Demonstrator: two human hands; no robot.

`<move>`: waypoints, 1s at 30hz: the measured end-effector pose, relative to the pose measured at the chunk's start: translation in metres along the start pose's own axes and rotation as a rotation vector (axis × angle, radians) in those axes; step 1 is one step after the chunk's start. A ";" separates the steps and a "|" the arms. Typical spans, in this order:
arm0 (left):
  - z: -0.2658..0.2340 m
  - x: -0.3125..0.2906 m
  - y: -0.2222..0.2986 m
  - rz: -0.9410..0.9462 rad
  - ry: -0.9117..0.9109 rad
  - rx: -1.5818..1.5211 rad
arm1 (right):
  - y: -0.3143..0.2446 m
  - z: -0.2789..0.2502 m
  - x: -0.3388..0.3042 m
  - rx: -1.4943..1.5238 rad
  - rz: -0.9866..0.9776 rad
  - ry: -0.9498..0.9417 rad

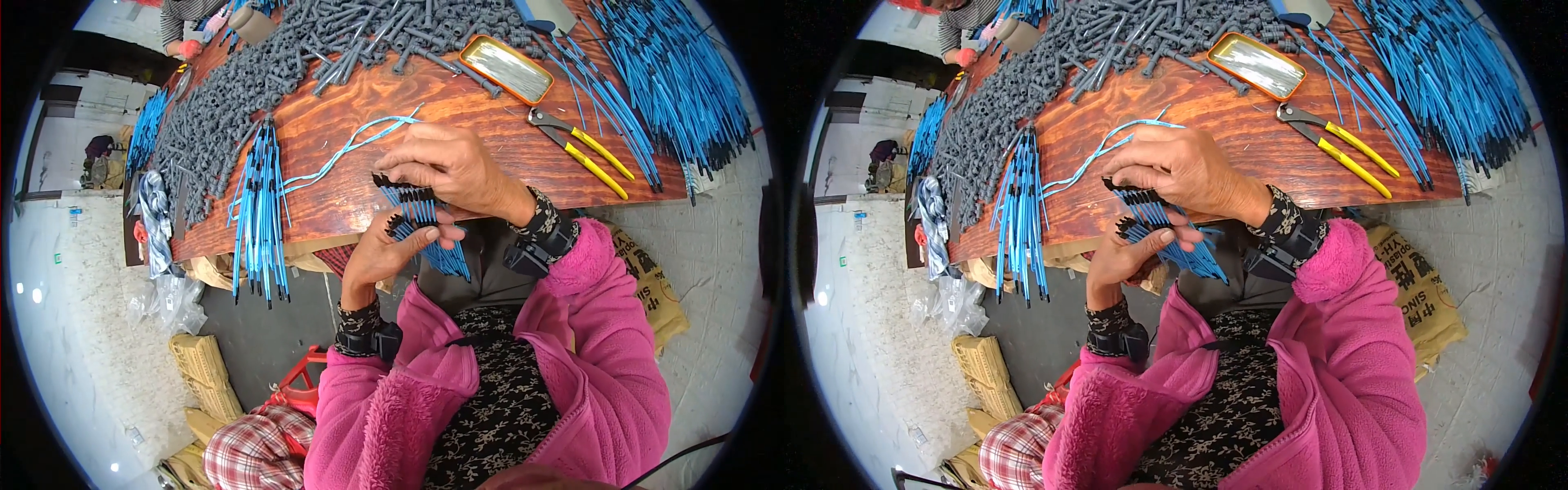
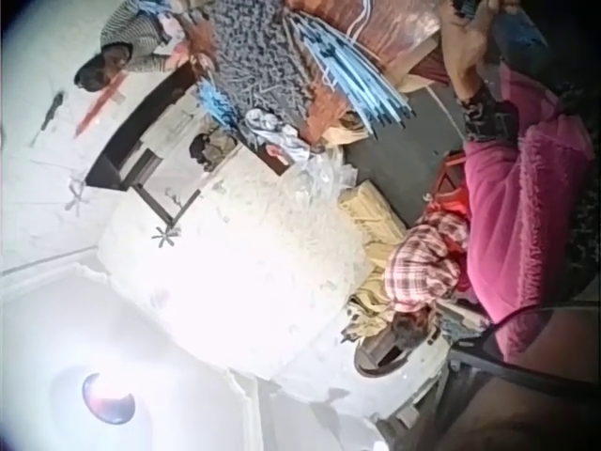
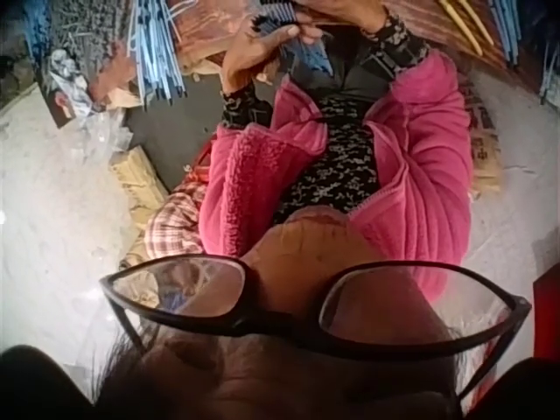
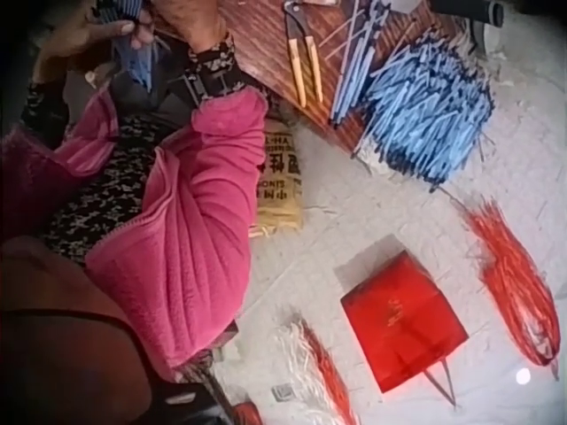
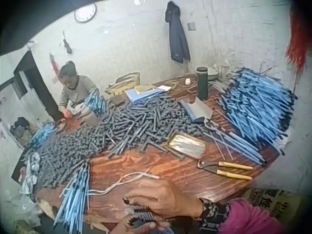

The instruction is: The person gathers blue rods by hand, aligns them, and trims the ends using yellow-handled shears before threading a thin wire through the rods to secure the bundle.

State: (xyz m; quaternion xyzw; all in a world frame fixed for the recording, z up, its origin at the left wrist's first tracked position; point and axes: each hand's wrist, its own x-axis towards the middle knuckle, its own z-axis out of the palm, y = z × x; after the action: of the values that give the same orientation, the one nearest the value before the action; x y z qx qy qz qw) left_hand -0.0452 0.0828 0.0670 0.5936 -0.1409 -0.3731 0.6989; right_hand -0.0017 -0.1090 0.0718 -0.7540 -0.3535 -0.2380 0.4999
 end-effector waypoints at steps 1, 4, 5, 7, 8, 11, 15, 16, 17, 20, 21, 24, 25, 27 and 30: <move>0.001 0.000 0.001 0.005 -0.002 0.008 | 0.000 0.000 0.000 0.101 0.097 0.009; 0.007 0.000 -0.001 0.036 -0.022 -0.087 | -0.005 -0.005 0.002 0.205 0.171 -0.002; 0.007 0.001 0.000 0.038 -0.023 -0.081 | -0.008 -0.008 0.003 0.213 0.153 -0.026; 0.008 0.002 0.001 0.037 -0.037 0.014 | -0.010 -0.012 0.004 0.221 0.134 -0.046; 0.008 0.002 0.001 0.036 -0.045 0.060 | -0.010 -0.015 0.003 0.193 0.126 -0.070; 0.010 -0.003 0.006 0.011 -0.031 0.089 | -0.013 -0.021 0.000 0.139 0.114 -0.118; 0.015 -0.014 0.017 -0.086 -0.063 0.149 | -0.026 -0.023 -0.012 0.195 0.123 -0.095; 0.017 -0.015 0.019 -0.124 -0.085 0.175 | -0.027 -0.020 -0.018 0.200 0.158 -0.070; 0.019 -0.016 0.019 -0.131 -0.086 0.172 | -0.029 -0.018 -0.023 0.204 0.193 -0.045; 0.028 -0.019 0.017 -0.189 -0.034 0.193 | -0.035 -0.016 -0.030 0.157 0.204 -0.006; 0.029 -0.020 0.016 -0.193 -0.037 0.194 | -0.037 -0.017 -0.028 0.105 0.174 0.006; 0.021 -0.019 0.014 0.016 -0.144 0.221 | -0.042 -0.020 -0.025 0.018 0.100 0.024; 0.022 -0.019 0.012 0.020 -0.145 0.229 | -0.044 -0.020 -0.024 -0.014 0.070 0.026; 0.026 -0.022 0.008 -0.006 -0.126 0.197 | -0.047 -0.021 -0.025 -0.048 0.036 0.034; 0.029 -0.022 0.011 -0.037 -0.126 0.183 | -0.046 -0.022 -0.028 -0.058 0.041 0.017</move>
State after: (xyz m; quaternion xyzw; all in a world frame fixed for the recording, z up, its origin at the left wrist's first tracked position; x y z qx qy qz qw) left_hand -0.0745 0.0772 0.0899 0.6328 -0.2070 -0.4080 0.6247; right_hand -0.0553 -0.1259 0.0875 -0.7732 -0.3269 -0.2442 0.4855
